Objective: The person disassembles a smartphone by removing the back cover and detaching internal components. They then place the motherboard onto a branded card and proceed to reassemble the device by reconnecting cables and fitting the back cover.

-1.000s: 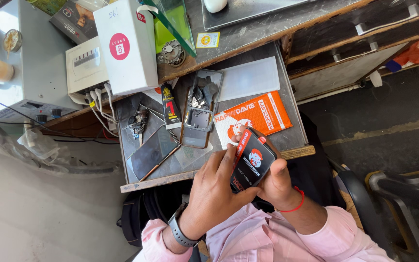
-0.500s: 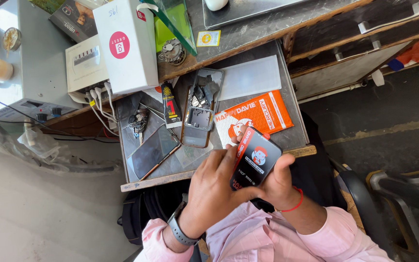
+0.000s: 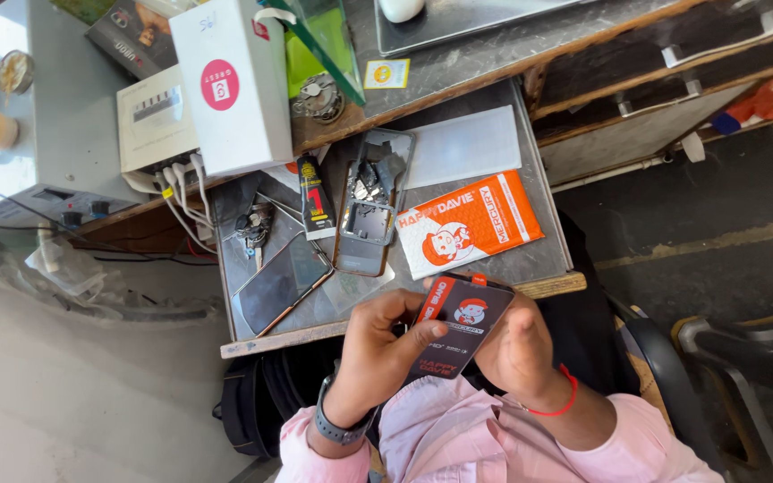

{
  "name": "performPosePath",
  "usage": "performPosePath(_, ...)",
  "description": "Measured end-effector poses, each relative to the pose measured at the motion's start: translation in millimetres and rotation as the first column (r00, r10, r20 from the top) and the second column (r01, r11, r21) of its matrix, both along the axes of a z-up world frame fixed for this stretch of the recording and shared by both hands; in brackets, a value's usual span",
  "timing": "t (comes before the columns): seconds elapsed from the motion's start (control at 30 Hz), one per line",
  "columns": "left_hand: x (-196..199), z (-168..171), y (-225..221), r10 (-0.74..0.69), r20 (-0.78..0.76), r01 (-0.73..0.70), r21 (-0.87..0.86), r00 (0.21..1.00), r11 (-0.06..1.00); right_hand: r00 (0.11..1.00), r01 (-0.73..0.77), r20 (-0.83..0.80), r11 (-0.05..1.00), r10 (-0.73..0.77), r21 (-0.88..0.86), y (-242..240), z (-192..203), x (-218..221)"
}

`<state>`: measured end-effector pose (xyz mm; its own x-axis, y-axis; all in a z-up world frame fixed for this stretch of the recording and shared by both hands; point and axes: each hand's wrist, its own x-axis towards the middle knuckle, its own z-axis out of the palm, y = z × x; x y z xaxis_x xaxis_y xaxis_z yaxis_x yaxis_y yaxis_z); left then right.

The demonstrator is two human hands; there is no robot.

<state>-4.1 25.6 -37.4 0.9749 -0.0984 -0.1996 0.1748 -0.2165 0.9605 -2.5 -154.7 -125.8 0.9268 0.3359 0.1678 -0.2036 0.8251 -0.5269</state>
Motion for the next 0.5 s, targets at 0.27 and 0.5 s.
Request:
performPosePath(0.27, -6.3, 22.6, -7.8, -0.039, 0.285, -0.024, 0.213, 0.958, 0.977, 0.993, 0.067, -0.095, 0.996, -0.062, 0.05, -6.0, -0.6, -4.8)
performPosePath(0.5, -7.7, 30.6, -9.8, -0.073, 0.342, -0.015, 0.25, 0.937, 0.968, 0.992, 0.107, -0.081, 0.992, -0.101, 0.068, -5.2, -2.4, -7.3)
